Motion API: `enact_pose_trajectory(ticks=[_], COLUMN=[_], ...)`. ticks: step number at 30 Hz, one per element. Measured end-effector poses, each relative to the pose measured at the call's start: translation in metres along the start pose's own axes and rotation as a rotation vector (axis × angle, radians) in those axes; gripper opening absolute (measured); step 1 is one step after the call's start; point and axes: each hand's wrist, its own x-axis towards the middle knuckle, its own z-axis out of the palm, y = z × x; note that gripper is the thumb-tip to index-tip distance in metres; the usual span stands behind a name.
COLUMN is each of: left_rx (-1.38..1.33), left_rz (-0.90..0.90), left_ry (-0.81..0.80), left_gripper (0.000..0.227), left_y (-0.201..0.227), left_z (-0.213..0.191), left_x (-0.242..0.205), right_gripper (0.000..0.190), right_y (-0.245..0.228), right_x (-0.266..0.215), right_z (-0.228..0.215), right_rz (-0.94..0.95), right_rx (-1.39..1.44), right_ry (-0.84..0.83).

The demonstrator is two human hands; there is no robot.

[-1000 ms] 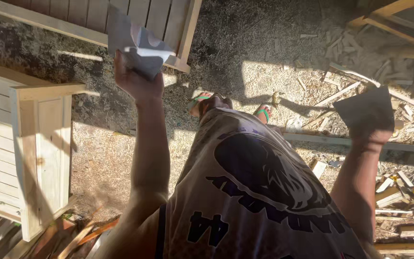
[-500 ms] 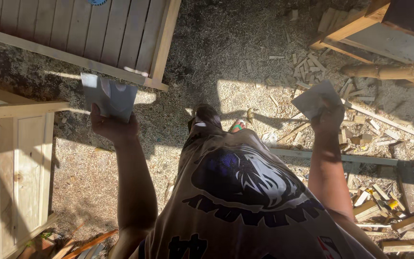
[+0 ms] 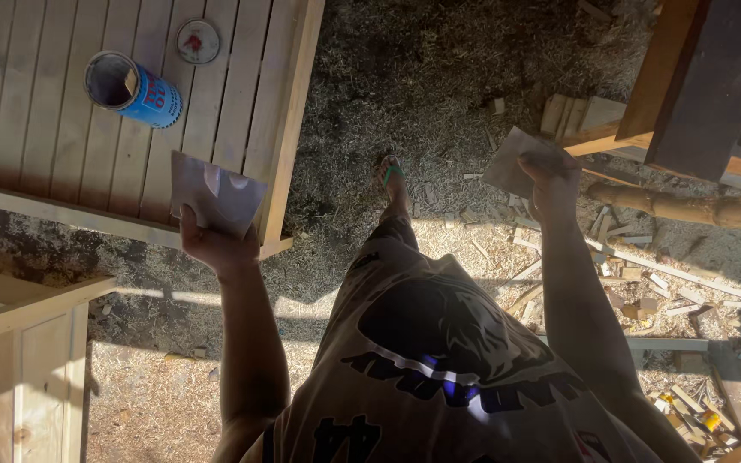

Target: The person applies wood filler to a wooden surface using a putty knife and sands the wood with sandpaper.

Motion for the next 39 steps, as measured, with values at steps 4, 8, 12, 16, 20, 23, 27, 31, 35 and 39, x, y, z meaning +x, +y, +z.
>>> enact_pose_trajectory(ticks=[4,8,12,16,20,23,27,31,35,39], left_rx=[-0.049,0.025,-0.052,0.072,0.241,0.532,0.624,0.58,0.703,0.842], left_rz=[-0.084,-0.168,-0.224,-0.199,-0.118,-0.023,0.075,0.108,0.286,0.392], left_ry=[-0.113,-0.195,-0.182,-0.174,-0.16,-0.098,-0.217,-0.243,-0.109,-0.065], left_gripper=[0.057,0.055,0.049,0.037,0.032,0.035,0.038,0.036,0.036,0.035], left_y=[-0.068,-0.116,-0.168,-0.236,-0.316,-0.383,-0.46,-0.538,-0.63,-0.721], left_z=[0.058,0.128,0.208,0.244,0.29,0.328,0.387,0.418,0.392,0.307], left_x=[0.125,0.212,0.271,0.353,0.451,0.542,0.65,0.762,0.865,0.976], right_gripper=[0.026,0.018,0.026,0.017,0.015,0.025,0.026,0.034,0.043,0.033], right_y=[-0.026,-0.042,-0.082,-0.131,-0.156,-0.15,-0.12,-0.06,0.028,0.192], right_x=[0.111,0.17,0.26,0.358,0.498,0.647,0.83,0.981,1.077,1.179], right_z=[0.035,0.041,0.083,0.131,0.181,0.217,0.259,0.298,0.315,0.304], right_rz=[-0.014,-0.039,-0.085,-0.558,-0.809,-1.009,-1.244,-1.217,-1.16,-0.975], right_rx=[0.043,-0.09,-0.134,-0.846,-0.984,-1.104,-1.151,-1.217,-1.184,-1.035], right_ry=[0.067,0.084,-0.03,-0.277,-0.529,-0.699,-0.795,-0.925,-0.993,-1.067])
